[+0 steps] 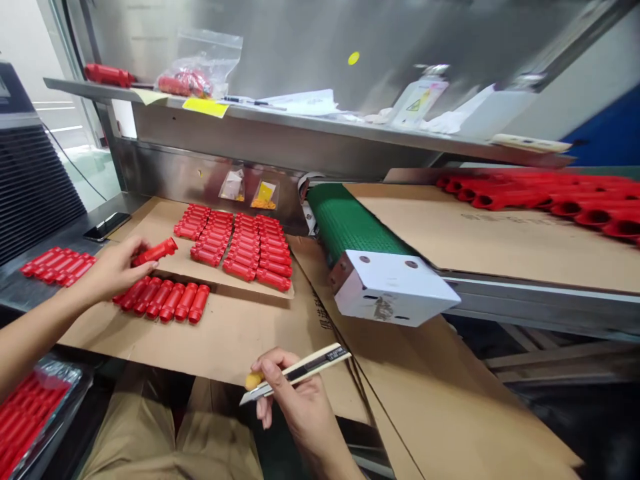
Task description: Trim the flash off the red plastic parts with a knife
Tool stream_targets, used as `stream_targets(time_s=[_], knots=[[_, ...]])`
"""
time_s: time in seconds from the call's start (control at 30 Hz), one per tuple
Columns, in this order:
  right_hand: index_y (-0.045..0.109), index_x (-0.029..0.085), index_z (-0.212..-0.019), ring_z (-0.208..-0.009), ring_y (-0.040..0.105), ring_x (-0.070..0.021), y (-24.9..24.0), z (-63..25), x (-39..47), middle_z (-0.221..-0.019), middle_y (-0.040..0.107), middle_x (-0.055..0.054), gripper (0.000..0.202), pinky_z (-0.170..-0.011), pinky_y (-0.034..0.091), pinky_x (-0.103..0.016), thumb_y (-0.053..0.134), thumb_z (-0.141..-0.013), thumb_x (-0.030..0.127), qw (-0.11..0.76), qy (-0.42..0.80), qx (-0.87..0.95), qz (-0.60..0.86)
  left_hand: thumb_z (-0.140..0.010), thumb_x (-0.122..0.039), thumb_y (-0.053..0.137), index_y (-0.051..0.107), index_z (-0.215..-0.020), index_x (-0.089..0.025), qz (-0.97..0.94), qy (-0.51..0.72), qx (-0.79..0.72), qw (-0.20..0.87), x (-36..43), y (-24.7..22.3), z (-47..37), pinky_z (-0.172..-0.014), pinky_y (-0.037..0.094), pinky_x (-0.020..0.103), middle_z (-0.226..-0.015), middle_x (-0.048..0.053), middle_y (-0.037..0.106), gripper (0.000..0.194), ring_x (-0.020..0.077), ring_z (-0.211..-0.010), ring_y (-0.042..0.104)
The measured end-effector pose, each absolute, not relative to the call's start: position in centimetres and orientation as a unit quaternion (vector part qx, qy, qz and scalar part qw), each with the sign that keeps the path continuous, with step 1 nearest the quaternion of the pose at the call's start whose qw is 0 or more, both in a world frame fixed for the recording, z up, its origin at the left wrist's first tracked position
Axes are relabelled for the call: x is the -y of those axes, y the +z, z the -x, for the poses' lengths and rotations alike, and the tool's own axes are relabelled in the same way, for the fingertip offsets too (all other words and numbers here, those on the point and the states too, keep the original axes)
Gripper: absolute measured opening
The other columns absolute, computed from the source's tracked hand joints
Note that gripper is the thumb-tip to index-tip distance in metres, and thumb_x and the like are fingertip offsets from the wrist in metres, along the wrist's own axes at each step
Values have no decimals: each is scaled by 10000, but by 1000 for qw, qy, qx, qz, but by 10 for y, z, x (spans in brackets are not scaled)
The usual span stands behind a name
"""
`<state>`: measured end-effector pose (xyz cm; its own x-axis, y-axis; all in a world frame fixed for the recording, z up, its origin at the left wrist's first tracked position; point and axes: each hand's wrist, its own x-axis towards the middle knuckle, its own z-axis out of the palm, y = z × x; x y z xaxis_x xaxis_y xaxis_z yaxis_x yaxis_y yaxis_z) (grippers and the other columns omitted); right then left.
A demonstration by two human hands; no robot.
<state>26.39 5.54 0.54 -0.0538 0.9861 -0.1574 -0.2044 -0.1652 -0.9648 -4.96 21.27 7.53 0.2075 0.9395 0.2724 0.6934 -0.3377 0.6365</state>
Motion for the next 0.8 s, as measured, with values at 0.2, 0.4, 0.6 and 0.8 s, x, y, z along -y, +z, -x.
stream_targets(time_s=[0.2, 0.4, 0.6, 0.8], knots=[[682, 192, -888, -475, 498, -86, -25, -219, -54, -621, 605, 30, 467, -451, 423, -192, 811, -871, 640, 479, 574, 482, 457, -930, -542, 715, 779, -1093, -215, -570, 382, -525, 504, -43, 14, 18, -713, 572, 277, -939, 55, 815, 371, 218, -815, 744], [655, 183, -835, -544, 485, -102, -57, -196, -26, -629, 572, 23, 509, -528, 404, -222, 695, -949, 678, 393, 607, 522, 453, -710, -574, 921, 746, -882, -188, -361, 442, -598, 563, 10, -37, 10, -559, 445, 224, -696, 17, 716, 457, 140, -602, 581], [567, 212, -853, -478, 440, -89, -83, -186, 11, -592, 543, 52, 450, -480, 371, -211, 620, -1027, 624, 424, 611, 472, 473, -669, -705, 902, 654, -730, -179, -270, 453, -639, 560, 20, -45, 2, -486, 325, 188, -577, -31, 582, 585, 95, -534, 435], [562, 210, -798, -528, 498, -111, -90, -189, 22, -627, 601, 13, 429, -505, 384, -228, 600, -1060, 549, 445, 550, 497, 502, -750, -715, 845, 619, -742, -193, -265, 462, -631, 563, 27, -51, -2, -557, 383, 204, -666, -36, 569, 569, 110, -600, 439]])
